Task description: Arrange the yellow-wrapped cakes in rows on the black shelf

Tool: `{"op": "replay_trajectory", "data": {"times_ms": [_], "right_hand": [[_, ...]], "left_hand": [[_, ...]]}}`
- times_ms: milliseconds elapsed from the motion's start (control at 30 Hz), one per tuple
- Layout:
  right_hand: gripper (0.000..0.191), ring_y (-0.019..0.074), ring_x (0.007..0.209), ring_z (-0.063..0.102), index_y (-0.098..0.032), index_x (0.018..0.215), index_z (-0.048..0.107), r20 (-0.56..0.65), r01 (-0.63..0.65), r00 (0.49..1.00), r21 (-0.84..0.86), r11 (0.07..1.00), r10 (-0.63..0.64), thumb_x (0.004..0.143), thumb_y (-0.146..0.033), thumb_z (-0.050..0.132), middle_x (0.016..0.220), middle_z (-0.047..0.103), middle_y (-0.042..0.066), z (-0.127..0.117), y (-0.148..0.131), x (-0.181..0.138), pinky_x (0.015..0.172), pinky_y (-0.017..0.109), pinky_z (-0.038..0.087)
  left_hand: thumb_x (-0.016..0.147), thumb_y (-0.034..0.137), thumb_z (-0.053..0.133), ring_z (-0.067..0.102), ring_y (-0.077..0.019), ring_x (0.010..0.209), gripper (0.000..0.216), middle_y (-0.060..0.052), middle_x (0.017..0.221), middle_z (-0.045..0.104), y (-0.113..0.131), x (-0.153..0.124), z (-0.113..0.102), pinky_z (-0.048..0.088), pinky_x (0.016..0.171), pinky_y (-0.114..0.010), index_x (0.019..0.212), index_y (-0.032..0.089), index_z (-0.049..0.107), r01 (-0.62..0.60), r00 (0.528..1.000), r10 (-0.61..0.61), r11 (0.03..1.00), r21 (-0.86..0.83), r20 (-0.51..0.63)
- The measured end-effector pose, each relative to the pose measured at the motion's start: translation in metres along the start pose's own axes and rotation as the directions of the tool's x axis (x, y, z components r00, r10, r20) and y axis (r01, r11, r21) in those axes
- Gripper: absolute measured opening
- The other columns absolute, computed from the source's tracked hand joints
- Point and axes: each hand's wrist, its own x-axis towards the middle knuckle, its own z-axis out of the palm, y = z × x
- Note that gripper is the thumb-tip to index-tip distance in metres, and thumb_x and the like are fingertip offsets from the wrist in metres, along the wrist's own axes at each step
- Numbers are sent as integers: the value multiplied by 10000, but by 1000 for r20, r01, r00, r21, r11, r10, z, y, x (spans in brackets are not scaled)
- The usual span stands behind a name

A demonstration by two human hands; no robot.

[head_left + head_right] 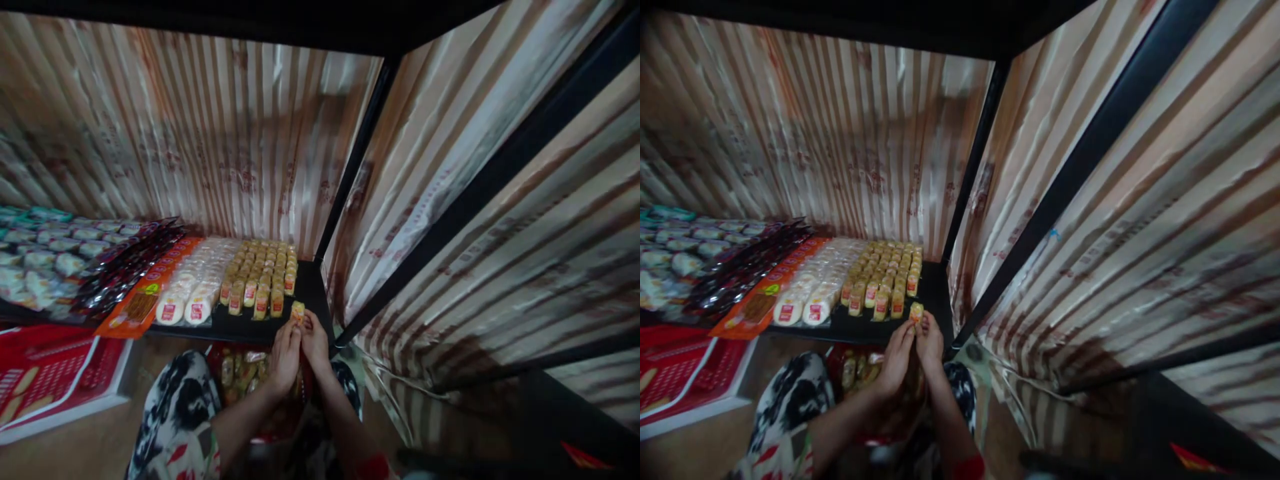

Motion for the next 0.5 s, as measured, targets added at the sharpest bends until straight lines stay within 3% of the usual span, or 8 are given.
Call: {"op": "replay_trajectory", "data": {"times_ms": [267,500], "right_hand": [[408,178,885,639,-173,1143,559,13,31,999,43,999,-32,767,-311,483,1001,665,89,17,5,42,766,289,524],[447,179,913,631,-157,1176,551,28,56,998,39,998,-57,757,-285,462,1064,630,103,26,3,67,799,287,522]], "left_hand": [[870,339,376,363,-181,1311,507,-104,1407,421,4,36,16,239,1118,-326,1324,116,416,113,992,-111,993,-40,52],[892,360,344,324,-166,1335,524,-87,1449,356,11,55,22,215,1130,-321,1373,151,337,160,986,-156,985,-64,63]]}}
